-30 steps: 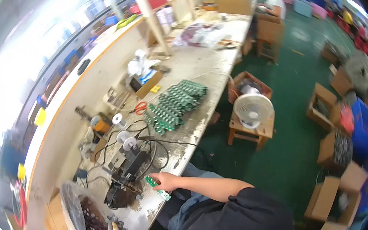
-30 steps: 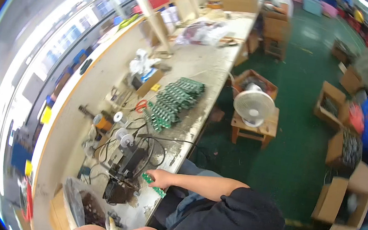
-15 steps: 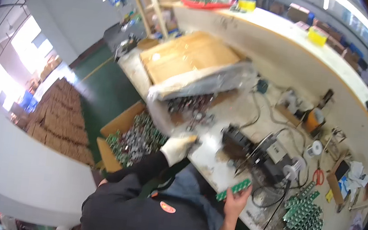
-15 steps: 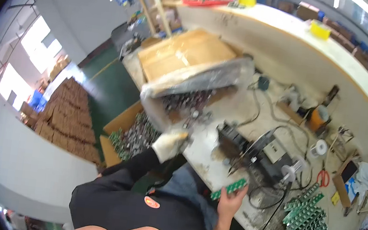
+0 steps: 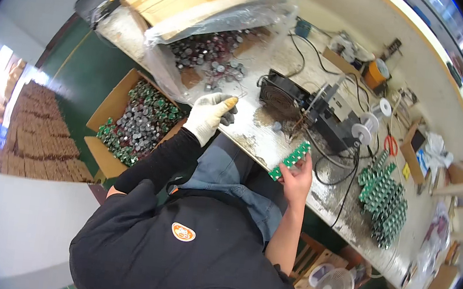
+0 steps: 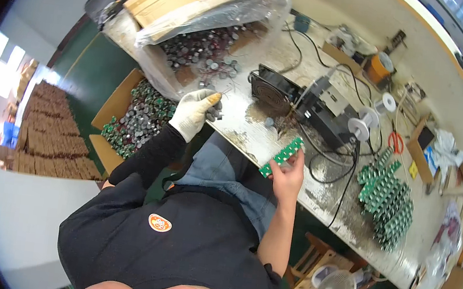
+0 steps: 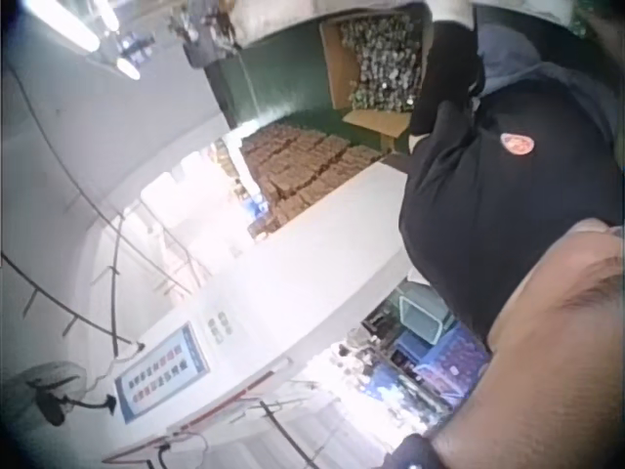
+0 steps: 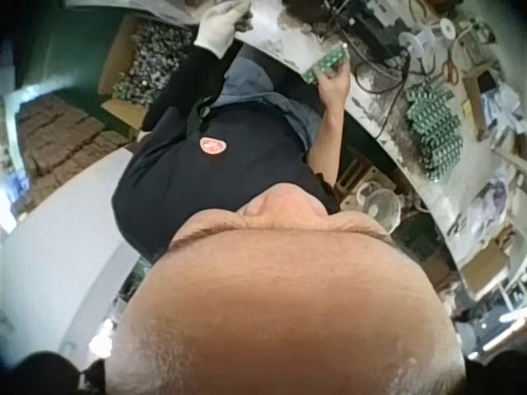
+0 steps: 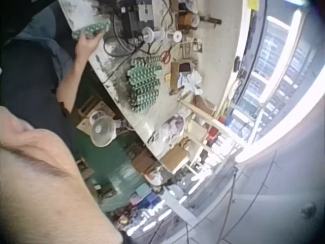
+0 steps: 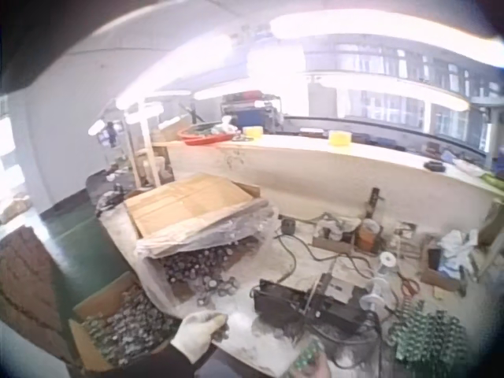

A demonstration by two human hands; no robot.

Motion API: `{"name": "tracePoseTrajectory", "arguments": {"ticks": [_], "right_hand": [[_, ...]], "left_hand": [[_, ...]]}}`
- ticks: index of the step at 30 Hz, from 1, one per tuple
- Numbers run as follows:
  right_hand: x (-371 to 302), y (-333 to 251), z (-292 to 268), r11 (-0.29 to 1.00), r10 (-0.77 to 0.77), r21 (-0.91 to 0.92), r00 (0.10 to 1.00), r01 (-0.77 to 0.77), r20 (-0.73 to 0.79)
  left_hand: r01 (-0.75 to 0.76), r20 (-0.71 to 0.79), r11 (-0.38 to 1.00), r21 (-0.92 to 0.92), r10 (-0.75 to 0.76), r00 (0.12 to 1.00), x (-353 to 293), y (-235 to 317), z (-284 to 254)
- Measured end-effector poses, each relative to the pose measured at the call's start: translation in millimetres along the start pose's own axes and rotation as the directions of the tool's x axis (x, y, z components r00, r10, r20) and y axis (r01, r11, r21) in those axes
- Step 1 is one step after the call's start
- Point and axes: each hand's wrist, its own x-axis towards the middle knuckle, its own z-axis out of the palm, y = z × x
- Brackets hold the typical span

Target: The person walks across the workshop to a workbench, picks up circuit boards and wired components, and solders the components onto the circuit boards using a soldering iron.

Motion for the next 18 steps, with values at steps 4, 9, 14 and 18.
{"name": "tracePoseTrajectory", "arguments": {"ticks": [4, 9, 14, 18], "right_hand": [[-2, -2, -8, 1.000, -0.014, 0.006, 1.000, 0.014, 0.013], [0, -14, -4, 1.000, 0.012, -0.012, 1.000, -0.012, 0.012], [-1, -15, -4, 0.997, 0.077, 0.025, 0.997, -0.077, -0.009], [-1, -27, -2, 0.985, 0.145, 0.098, 0.989, -0.144, -0.008]], "left_hand": [[-0.028, 0.063, 0.994, 0.102, 0.021, 0.998, 16, -5, 1], [-0.112, 0.093, 0.965, 0.236, 0.092, 0.991, 42, -12, -3], [-0.257, 0.147, 0.892, 0.372, 0.217, 0.965, 44, -35, 10], [-0.159, 0.223, 0.919, 0.361, 0.080, 0.972, 24, -49, 29]]}}
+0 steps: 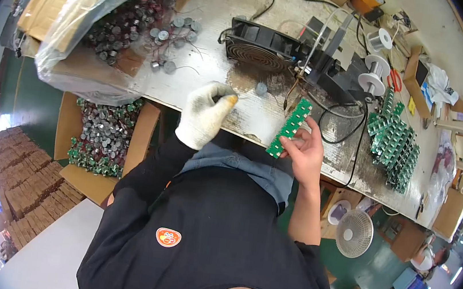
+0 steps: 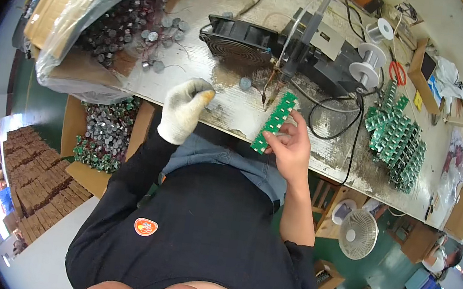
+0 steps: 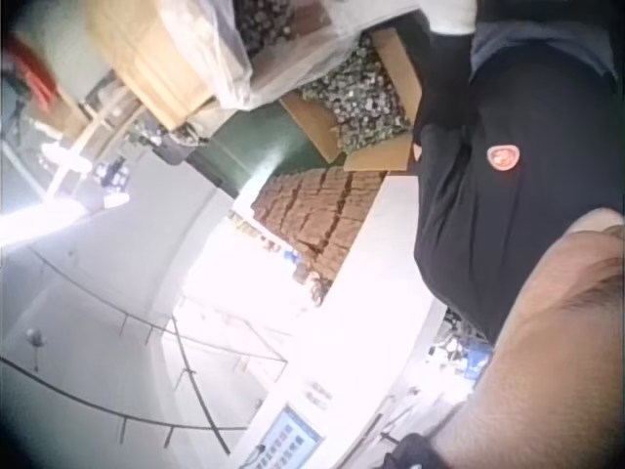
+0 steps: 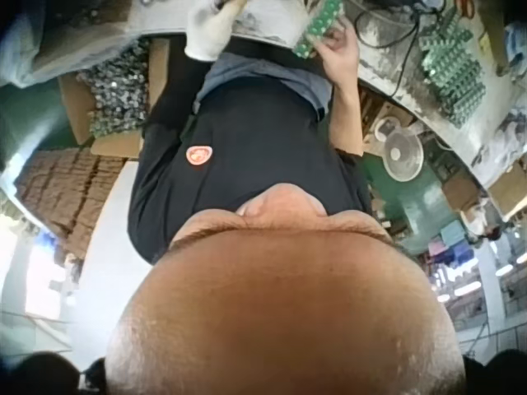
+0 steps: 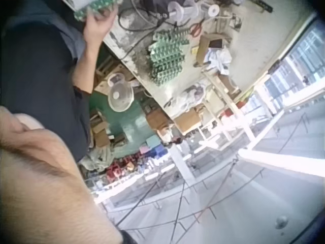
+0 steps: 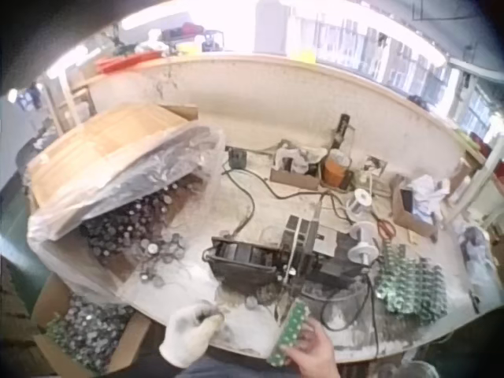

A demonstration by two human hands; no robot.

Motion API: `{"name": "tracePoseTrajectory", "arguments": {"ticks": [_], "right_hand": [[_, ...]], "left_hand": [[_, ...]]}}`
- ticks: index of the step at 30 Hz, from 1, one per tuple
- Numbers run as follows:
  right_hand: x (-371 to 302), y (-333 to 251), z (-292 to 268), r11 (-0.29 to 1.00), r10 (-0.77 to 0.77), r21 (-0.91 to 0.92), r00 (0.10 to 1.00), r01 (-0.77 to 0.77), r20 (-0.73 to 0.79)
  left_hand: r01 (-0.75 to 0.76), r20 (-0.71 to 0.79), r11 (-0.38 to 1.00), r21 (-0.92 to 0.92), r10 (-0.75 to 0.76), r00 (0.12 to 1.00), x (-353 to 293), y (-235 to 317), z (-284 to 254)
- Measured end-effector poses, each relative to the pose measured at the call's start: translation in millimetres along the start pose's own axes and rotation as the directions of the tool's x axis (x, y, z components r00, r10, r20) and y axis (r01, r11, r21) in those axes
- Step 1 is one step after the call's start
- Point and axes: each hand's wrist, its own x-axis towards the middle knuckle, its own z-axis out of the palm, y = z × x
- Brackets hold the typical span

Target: The person walks across the workshop to a workbench, picks up circuit boards and wired components, and solders the components onto the circuit boards using a soldering iron.

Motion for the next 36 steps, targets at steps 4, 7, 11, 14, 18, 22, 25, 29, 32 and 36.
{"name": "tracePoseTrajectory", "arguments": {"ticks": [4, 7, 11, 14, 18, 22, 25, 29, 32, 36], "right_hand": [[-4, 3, 5, 0.991, 0.022, 0.131, 0.999, -0.028, 0.046], [-4, -1, 10, 0.983, 0.048, 0.176, 0.998, -0.057, 0.050], [-8, -1, 14, 0.979, 0.067, 0.190, 0.995, -0.080, 0.076], [-7, 1, 12, 0.976, 0.063, 0.202, 0.992, -0.084, 0.106], [-8, 4, 11, 0.973, 0.072, 0.212, 0.992, -0.093, 0.103], [-9, 9, 9, 0.974, 0.070, 0.209, 0.991, -0.092, 0.111], [-9, 10, 9, 0.976, 0.069, 0.199, 0.991, -0.091, 0.114], [-11, 9, 10, 0.978, 0.063, 0.192, 0.991, -0.085, 0.117], [-14, 8, 10, 0.977, 0.066, 0.194, 0.990, -0.090, 0.125], [-15, 9, 10, 0.977, 0.054, 0.198, 0.991, -0.077, 0.119]], "left_hand": [[0.083, 0.138, 0.997, 0.003, -0.083, 0.987, -10, 4, 17], [0.148, 0.203, 0.989, 0.027, -0.150, 0.968, -8, 2, 27], [0.132, 0.287, 0.990, 0.044, -0.139, 0.948, -5, 1, 34], [0.157, 0.322, 0.986, 0.053, -0.165, 0.932, -4, 1, 41], [0.241, 0.358, 0.969, 0.060, -0.247, 0.901, -1, 5, 45], [0.326, 0.364, 0.944, -0.049, -0.288, 0.886, 1, 6, 50], [0.320, 0.359, 0.946, -0.052, -0.281, 0.890, 3, 6, 51], [0.392, 0.365, 0.917, -0.075, -0.341, 0.866, 5, 11, 53], [0.445, 0.368, 0.888, -0.121, -0.376, 0.850, 2, 7, 52], [0.459, 0.361, 0.872, -0.172, -0.378, 0.853, 1, 6, 53]]}}
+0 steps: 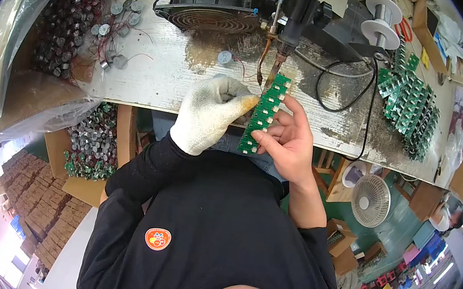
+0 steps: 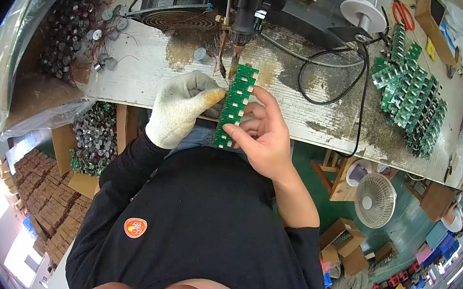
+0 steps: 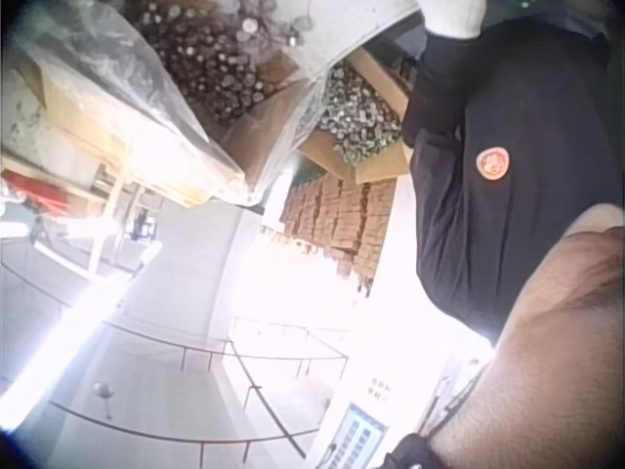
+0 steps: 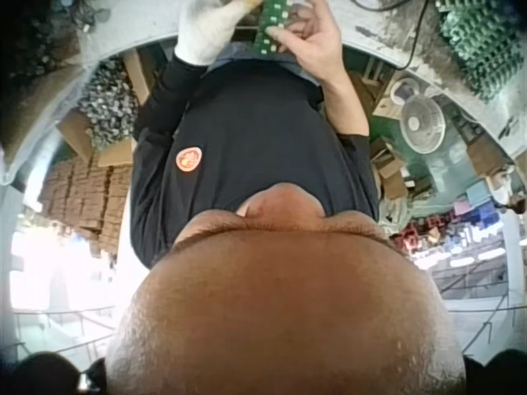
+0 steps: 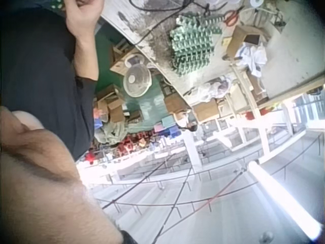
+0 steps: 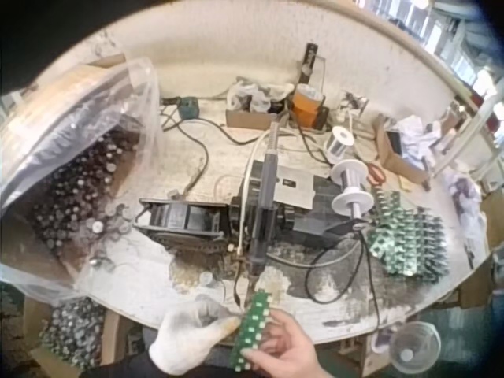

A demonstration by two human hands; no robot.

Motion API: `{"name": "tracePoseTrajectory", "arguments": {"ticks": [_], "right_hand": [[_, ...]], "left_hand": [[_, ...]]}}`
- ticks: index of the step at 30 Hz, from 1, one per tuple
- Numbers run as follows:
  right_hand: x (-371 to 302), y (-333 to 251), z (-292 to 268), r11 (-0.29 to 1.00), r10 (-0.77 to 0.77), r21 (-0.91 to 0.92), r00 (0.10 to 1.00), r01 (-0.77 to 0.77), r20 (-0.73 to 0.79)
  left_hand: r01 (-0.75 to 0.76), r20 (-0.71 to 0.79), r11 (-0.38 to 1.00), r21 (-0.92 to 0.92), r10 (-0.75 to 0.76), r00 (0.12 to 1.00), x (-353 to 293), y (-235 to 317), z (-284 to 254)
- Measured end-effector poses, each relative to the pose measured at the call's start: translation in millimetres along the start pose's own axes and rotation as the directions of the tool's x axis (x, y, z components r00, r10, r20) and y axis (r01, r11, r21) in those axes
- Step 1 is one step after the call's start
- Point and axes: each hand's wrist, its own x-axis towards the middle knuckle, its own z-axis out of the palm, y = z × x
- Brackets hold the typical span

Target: The person walks across the workshop to a workbench, picks up circuit boards and wired components, and solders the components onto the circuit boards using a soldering iron.

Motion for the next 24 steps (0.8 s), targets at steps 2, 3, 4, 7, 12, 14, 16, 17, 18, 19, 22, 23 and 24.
{"name": "tracePoseTrajectory", "arguments": {"ticks": [2, 3, 4, 7, 12, 14, 16, 17, 18, 19, 22, 23, 24], "right_hand": [[0.4, -0.7, 0.4, 1.000, 0.007, 0.017, 1.000, -0.007, 0.010], [0.4, -0.5, 0.6, 1.000, 0.006, 0.018, 1.000, -0.006, 0.010], [0.5, -0.1, 0.6, 1.000, 0.000, 0.017, 1.000, 0.000, 0.009], [0.1, -0.9, 1.3, 1.000, -0.003, 0.009, 1.000, 0.003, 0.011], [-2.9, 4.5, 0.1, 1.000, -0.011, -0.004, 1.000, 0.011, -0.005], [-3.1, 4.0, 0.7, 1.000, -0.008, -0.011, 1.000, 0.008, -0.011], [-2.2, 4.0, 1.1, 1.000, -0.014, -0.008, 1.000, 0.014, -0.013], [-1.7, 3.8, 1.3, 1.000, -0.019, -0.004, 1.000, 0.019, -0.014], [-1.5, 3.3, 1.6, 1.000, -0.020, -0.004, 1.000, 0.020, -0.014], [-1.3, 2.4, 1.9, 1.000, -0.021, -0.002, 1.000, 0.021, -0.015], [-0.2, -0.1, 2.9, 0.999, -0.030, 0.010, 1.000, 0.030, -0.004], [0.1, -0.8, 3.2, 0.999, -0.037, 0.019, 0.999, 0.037, 0.009], [-0.2, -1.3, 3.4, 0.999, -0.037, 0.020, 0.999, 0.037, 0.007]], "left_hand": [[-0.012, 0.003, 1.000, 0.017, 0.012, 1.000, 0.0, 0.9, -1.3], [-0.023, 0.007, 0.999, 0.033, 0.022, 1.000, -0.2, 1.0, -1.8], [-0.022, 0.007, 0.999, 0.033, 0.022, 1.000, -0.5, 1.5, -1.3], [0.026, 0.007, 0.999, -0.026, -0.026, 1.000, -1.7, 1.5, -0.4], [0.018, -0.009, 0.998, -0.053, -0.019, 1.000, -2.7, -3.0, 1.3], [0.042, -0.008, 0.997, -0.066, -0.042, 0.999, -3.3, -0.6, 1.4], [0.064, -0.004, 0.995, -0.079, -0.065, 0.998, -3.3, 2.3, 1.8], [0.063, 0.001, 0.993, -0.098, -0.063, 0.998, -3.2, 3.3, 2.1], [0.061, 0.006, 0.991, -0.117, -0.061, 0.998, -3.3, 4.3, 2.2], [0.061, 0.006, 0.991, -0.116, -0.060, 0.998, -3.5, 5.2, 1.9], [0.068, 0.013, 0.992, -0.104, -0.067, 0.998, -4.4, 6.3, 1.2], [0.029, -0.004, 0.996, -0.082, -0.029, 1.000, -5.0, 5.8, 1.5], [-0.010, -0.018, 0.998, -0.060, 0.009, 1.000, -5.4, 5.3, 2.0]]}}
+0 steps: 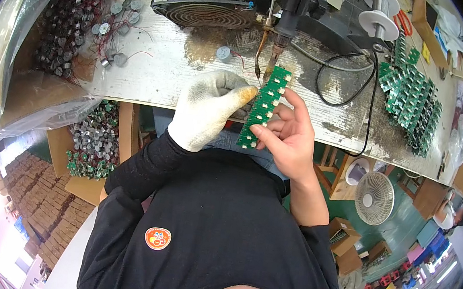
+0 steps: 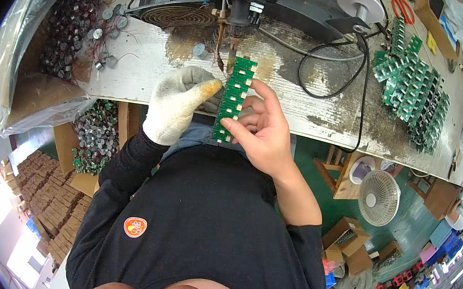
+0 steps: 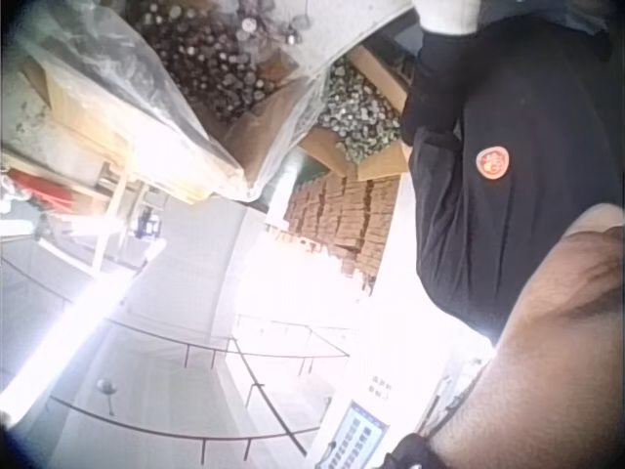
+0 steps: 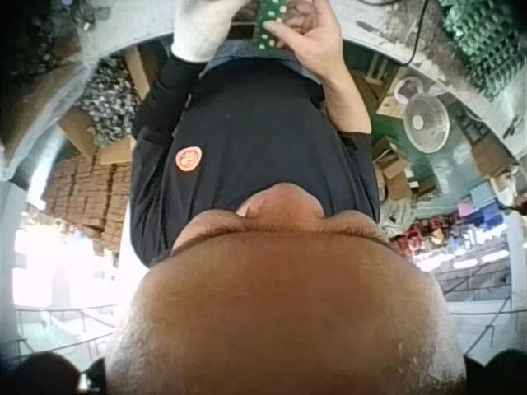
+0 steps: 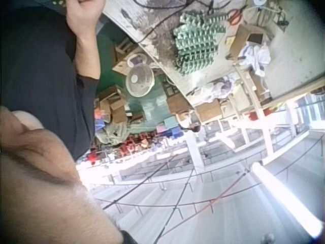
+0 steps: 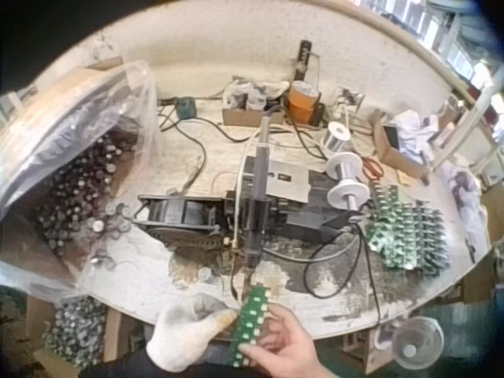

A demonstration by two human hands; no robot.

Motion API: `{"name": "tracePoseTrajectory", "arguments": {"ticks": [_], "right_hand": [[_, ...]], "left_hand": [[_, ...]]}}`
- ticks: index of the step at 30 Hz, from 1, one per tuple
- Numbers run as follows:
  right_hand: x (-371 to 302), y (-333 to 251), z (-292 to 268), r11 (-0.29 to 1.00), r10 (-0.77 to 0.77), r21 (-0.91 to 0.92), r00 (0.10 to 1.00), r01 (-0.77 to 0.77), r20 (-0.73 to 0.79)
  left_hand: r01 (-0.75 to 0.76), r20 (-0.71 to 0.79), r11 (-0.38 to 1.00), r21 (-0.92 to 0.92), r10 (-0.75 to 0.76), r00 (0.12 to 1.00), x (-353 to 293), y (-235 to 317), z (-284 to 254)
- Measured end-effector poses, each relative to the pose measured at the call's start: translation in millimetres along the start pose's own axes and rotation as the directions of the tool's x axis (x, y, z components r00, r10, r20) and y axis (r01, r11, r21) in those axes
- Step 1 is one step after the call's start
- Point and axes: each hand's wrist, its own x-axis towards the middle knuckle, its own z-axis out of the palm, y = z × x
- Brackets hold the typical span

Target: The person walks across the workshop to a workbench, picks up circuit boards and wired components, and solders the components onto the circuit boards using a soldering iron.

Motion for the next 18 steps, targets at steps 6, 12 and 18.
{"name": "tracePoseTrajectory", "arguments": {"ticks": [6, 12, 18], "right_hand": [[-1, 1, -1, 1.000, 0.000, -0.028, 1.000, -0.001, -0.004], [-4, 4, 1, 1.000, 0.019, -0.021, 1.000, -0.019, -0.002], [-5, 5, 0, 1.000, 0.023, 0.001, 1.000, -0.023, -0.009]], "left_hand": [[0.002, 0.013, 1.000, 0.005, -0.002, 1.000, 2, -2, -2], [-0.016, -0.008, 1.000, 0.016, 0.016, 1.000, 0, -8, -2], [-0.013, -0.006, 0.998, 0.054, 0.013, 1.000, -1, -8, -1]]}}
